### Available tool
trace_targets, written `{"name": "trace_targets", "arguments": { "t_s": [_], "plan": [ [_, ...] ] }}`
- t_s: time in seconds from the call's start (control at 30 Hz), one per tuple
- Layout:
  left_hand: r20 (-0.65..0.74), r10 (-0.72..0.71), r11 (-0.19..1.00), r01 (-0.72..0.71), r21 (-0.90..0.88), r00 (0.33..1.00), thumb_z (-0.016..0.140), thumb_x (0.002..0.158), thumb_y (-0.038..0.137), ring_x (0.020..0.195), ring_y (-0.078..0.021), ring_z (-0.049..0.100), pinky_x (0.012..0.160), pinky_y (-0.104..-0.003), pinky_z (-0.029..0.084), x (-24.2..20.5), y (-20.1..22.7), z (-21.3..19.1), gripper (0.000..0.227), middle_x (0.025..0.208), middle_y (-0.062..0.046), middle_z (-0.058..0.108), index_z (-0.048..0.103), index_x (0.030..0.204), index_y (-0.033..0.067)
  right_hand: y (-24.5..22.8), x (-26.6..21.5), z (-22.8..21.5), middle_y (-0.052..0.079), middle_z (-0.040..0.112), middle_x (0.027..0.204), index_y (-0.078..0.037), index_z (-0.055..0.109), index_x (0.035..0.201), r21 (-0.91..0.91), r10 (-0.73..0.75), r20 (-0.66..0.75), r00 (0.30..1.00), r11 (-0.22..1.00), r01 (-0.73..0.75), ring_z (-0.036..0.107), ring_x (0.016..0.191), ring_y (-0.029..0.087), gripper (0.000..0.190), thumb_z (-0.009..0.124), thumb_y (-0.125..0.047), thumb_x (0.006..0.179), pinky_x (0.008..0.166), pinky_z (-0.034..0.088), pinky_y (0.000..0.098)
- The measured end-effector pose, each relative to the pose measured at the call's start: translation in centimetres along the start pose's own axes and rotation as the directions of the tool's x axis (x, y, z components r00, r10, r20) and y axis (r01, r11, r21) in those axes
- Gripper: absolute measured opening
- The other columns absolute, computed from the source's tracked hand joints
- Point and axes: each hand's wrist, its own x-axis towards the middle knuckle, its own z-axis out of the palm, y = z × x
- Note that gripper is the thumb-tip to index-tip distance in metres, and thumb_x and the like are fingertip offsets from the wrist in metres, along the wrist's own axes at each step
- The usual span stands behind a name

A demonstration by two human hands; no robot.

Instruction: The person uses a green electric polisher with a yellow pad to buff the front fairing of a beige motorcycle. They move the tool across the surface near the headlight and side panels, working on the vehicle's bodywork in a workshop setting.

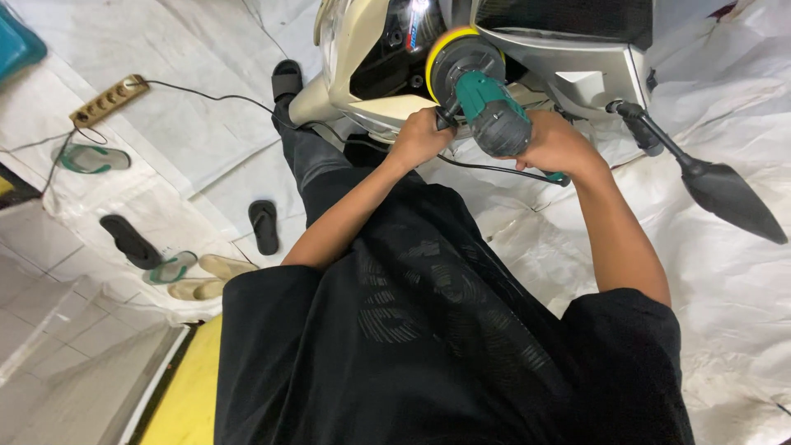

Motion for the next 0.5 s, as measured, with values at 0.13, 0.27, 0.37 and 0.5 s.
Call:
{"name": "trace_targets", "arguments": {
  "t_s": [0.13, 0.27, 0.37, 0.5],
  "plan": [
    [-0.034, 0.004, 0.998, -0.006, -0.063, 0.999, 0.069, 0.078, 0.027, 0.072, -0.0342, 0.073, 0.067, -0.041, 0.056, -0.9, 1.0, 0.3, 0.022, 0.061, -0.014, 0.065, 0.064, 0.071, 0.0067, 1.2, 0.7, 0.0, 0.010, 0.069, 0.056, -0.004, 0.067, 0.072, -0.059, -0.016, -0.002, 1.000, 0.998, 0.016, 0.072, 0.059, 0.029, 0.027, 0.078, -0.028, 0.075, 0.067, 0.055, 0.0372],
    [-0.044, 0.032, 0.993, -0.037, -0.113, 0.999, 0.069, 0.080, 0.027, 0.066, -0.0308, 0.071, 0.062, -0.040, 0.055, -1.7, 2.0, 0.6, 0.023, 0.058, -0.012, 0.063, 0.062, 0.068, 0.0076, 0.6, -0.1, -0.6, 0.009, 0.068, 0.055, -0.007, 0.067, 0.071, -0.080, -0.017, 0.015, 1.000, 0.997, 0.018, 0.072, 0.059, 0.027, 0.025, 0.080, -0.028, 0.072, 0.066, 0.055, 0.0372],
    [-0.038, 0.038, 0.993, -0.043, -0.113, 0.999, 0.070, 0.080, 0.028, 0.070, -0.0361, 0.071, 0.064, -0.044, 0.054, -1.7, 2.4, 0.8, 0.026, 0.061, -0.016, 0.064, 0.064, 0.070, 0.0052, -0.2, -0.5, -1.2, 0.009, 0.068, 0.054, -0.006, 0.067, 0.069, -0.099, -0.011, 0.010, 1.000, 0.995, 0.012, 0.073, 0.061, 0.028, 0.020, 0.079, -0.023, 0.070, 0.066, 0.055, 0.0372],
    [-0.064, 0.011, 0.984, -0.022, -0.175, 0.998, 0.069, 0.082, 0.027, 0.066, -0.0301, 0.072, 0.064, -0.037, 0.056, -2.6, 3.1, 1.4, 0.023, 0.058, -0.010, 0.064, 0.065, 0.069, 0.0096, 2.1, 0.5, -1.0, 0.011, 0.068, 0.056, -0.004, 0.070, 0.075, -0.129, -0.041, 0.016, 0.999, 0.991, 0.042, 0.074, 0.068, 0.033, 0.025, 0.083, -0.018, 0.058, 0.069, 0.055, 0.0411]
  ]
}}
